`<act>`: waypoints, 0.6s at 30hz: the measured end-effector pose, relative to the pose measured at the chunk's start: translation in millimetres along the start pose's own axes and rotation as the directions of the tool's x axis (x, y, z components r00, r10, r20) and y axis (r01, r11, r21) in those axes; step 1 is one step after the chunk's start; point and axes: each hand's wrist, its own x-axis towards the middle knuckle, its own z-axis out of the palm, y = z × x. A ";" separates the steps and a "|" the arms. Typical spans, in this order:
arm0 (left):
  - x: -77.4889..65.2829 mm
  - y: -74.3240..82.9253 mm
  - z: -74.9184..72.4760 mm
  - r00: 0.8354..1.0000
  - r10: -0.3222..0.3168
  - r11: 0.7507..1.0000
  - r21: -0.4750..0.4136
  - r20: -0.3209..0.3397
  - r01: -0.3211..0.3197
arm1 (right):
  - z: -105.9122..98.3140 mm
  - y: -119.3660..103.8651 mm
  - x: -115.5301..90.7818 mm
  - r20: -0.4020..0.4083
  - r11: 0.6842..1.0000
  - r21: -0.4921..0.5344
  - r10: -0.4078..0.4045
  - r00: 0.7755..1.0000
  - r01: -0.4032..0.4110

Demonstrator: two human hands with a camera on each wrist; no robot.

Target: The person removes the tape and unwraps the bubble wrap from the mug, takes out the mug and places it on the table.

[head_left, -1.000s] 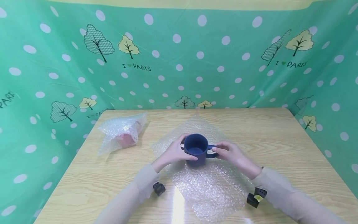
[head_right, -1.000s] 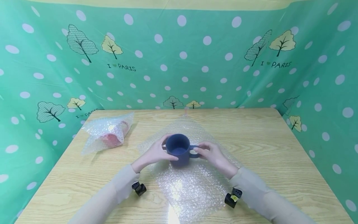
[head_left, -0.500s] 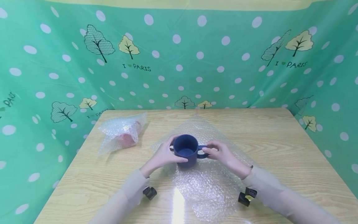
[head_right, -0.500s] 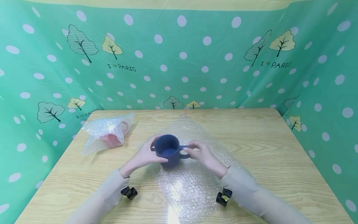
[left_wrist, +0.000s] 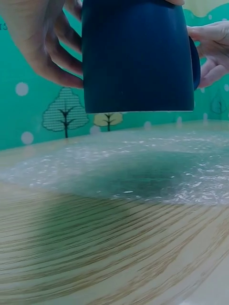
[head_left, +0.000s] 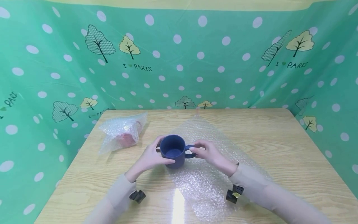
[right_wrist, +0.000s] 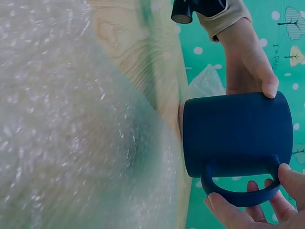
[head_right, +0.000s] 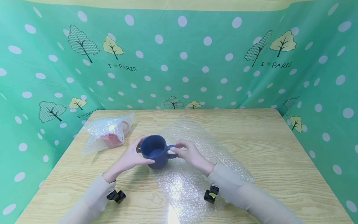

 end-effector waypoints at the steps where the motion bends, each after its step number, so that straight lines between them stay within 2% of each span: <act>1: -1.6 0.0 -2.2 1.000 0.002 1.000 0.006 -0.003 -0.002 | 2.0 -0.6 1.3 0.001 1.000 -0.002 0.001 1.000 -0.001; 12: -18.8 -5.6 -22.3 0.999 -0.004 0.999 0.051 -0.042 0.006 | 24.2 -4.8 12.3 0.052 1.000 0.000 -0.006 0.999 0.006; 18: -28.5 -12.6 -33.0 0.998 -0.017 0.997 0.074 -0.059 0.022 | 39.3 -6.5 17.2 0.052 1.000 0.006 -0.002 0.999 0.002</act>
